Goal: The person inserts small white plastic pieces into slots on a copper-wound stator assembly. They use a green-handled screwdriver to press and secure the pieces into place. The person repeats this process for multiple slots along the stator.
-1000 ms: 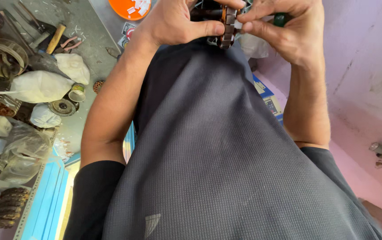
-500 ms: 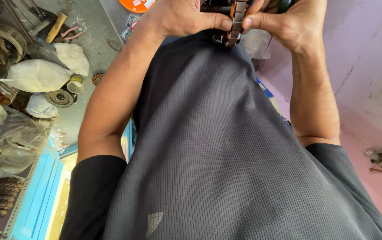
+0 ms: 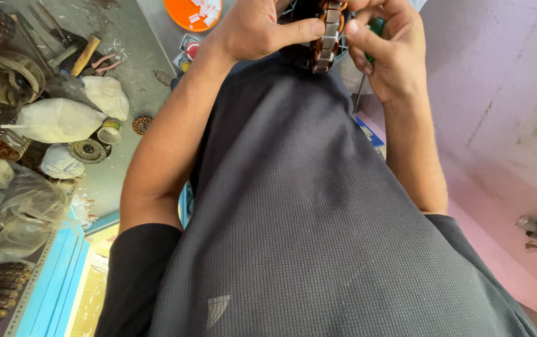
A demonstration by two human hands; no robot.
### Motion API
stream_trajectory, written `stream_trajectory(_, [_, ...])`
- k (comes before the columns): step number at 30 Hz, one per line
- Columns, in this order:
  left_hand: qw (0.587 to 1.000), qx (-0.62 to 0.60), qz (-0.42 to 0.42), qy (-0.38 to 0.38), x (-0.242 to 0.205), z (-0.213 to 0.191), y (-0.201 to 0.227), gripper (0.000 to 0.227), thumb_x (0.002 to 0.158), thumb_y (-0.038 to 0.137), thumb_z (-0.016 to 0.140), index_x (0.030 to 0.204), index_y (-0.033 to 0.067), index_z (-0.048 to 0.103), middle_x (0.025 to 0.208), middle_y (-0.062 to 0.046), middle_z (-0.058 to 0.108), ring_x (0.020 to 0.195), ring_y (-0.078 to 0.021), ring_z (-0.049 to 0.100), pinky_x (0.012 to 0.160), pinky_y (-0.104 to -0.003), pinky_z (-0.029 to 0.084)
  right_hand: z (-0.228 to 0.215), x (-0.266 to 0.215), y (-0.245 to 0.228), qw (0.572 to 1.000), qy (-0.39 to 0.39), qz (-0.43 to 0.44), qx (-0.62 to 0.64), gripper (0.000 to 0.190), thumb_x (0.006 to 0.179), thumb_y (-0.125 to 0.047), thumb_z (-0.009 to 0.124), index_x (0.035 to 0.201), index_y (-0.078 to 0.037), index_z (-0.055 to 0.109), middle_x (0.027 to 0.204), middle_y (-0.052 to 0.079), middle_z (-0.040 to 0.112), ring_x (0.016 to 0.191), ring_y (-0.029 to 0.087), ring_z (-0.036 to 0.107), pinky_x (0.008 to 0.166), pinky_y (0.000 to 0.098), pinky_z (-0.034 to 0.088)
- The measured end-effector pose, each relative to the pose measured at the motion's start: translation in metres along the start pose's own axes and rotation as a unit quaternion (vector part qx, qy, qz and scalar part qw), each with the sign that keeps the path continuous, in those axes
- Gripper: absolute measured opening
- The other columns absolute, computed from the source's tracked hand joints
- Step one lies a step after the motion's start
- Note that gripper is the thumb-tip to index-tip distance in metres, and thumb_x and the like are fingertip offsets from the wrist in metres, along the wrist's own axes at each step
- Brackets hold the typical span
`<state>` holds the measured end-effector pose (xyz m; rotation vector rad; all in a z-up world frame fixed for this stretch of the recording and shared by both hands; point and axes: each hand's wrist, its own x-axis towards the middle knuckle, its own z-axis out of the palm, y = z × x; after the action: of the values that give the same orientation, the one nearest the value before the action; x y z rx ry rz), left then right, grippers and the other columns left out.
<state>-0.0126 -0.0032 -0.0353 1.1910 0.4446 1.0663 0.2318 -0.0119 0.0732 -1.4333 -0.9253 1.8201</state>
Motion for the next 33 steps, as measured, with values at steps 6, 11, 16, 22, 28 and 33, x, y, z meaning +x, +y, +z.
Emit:
stream_trajectory(6, [0.981,-0.045,-0.167,0.089,0.005,0.014,0.011,0.024,0.111,0.022,0.066,0.122,0.0002,0.067,0.108,-0.006,0.069,0.103,-0.0142,0.062,0.095,-0.032,0.05,-0.016,-0.017,0.023,0.961,0.066,0.077,0.258,0.014,0.109,-0.003,0.061,0.123,-0.003,0.06,0.102,0.009,0.065,0.079,0.017,0.061,0.068,0.0277,0.049])
stream_trajectory(11, [0.972,0.211,0.043,0.096,0.004,0.024,0.11,0.036,0.111,0.026,0.069,0.134,-0.0004,0.062,0.123,-0.008,0.069,0.118,-0.019,0.066,0.108,-0.034,0.051,-0.007,-0.045,0.017,0.984,0.08,0.038,0.155,0.022,0.107,-0.006,0.06,0.128,-0.007,0.055,0.1,0.01,0.065,0.089,0.024,0.067,0.078,0.034,0.056])
stream_trajectory(16, [0.966,0.206,0.134,-0.084,-0.003,0.073,0.219,0.038,0.108,0.027,0.068,0.132,-0.0026,0.063,0.125,-0.011,0.068,0.12,-0.0238,0.066,0.109,-0.038,0.052,-0.009,-0.06,0.013,0.99,0.06,0.039,0.122,0.035,0.107,-0.005,0.061,0.139,-0.006,0.045,0.106,0.014,0.066,0.093,0.028,0.071,0.081,0.0376,0.058])
stream_trajectory(22, [0.939,0.188,0.208,-0.197,0.028,0.07,0.224,0.042,0.104,0.028,0.067,0.129,-0.0053,0.065,0.127,-0.015,0.068,0.122,-0.0296,0.066,0.11,-0.043,0.052,-0.01,-0.054,0.013,0.991,0.063,0.044,0.111,0.04,0.106,-0.003,0.061,0.142,-0.004,0.044,0.107,0.015,0.065,0.09,0.028,0.07,0.078,0.0368,0.057])
stream_trajectory(28, [0.916,0.218,0.242,-0.234,0.047,0.094,0.285,0.046,0.1,0.03,0.066,0.127,-0.0079,0.066,0.128,-0.018,0.067,0.124,-0.0353,0.066,0.112,-0.048,0.053,-0.003,-0.054,0.015,0.989,0.073,0.031,0.125,0.041,0.102,-0.002,0.059,0.14,-0.006,0.044,0.105,0.015,0.065,0.09,0.026,0.071,0.077,0.037,0.058])
stream_trajectory(33, [0.93,0.304,0.182,-0.098,0.037,0.094,0.249,0.046,0.097,0.026,0.069,0.126,-0.0096,0.066,0.13,-0.021,0.065,0.125,-0.0386,0.065,0.112,-0.05,0.053,-0.007,-0.057,0.012,0.989,0.072,0.037,0.12,0.044,0.104,-0.001,0.06,0.145,-0.004,0.043,0.109,0.013,0.064,0.096,0.022,0.069,0.082,0.0337,0.059])
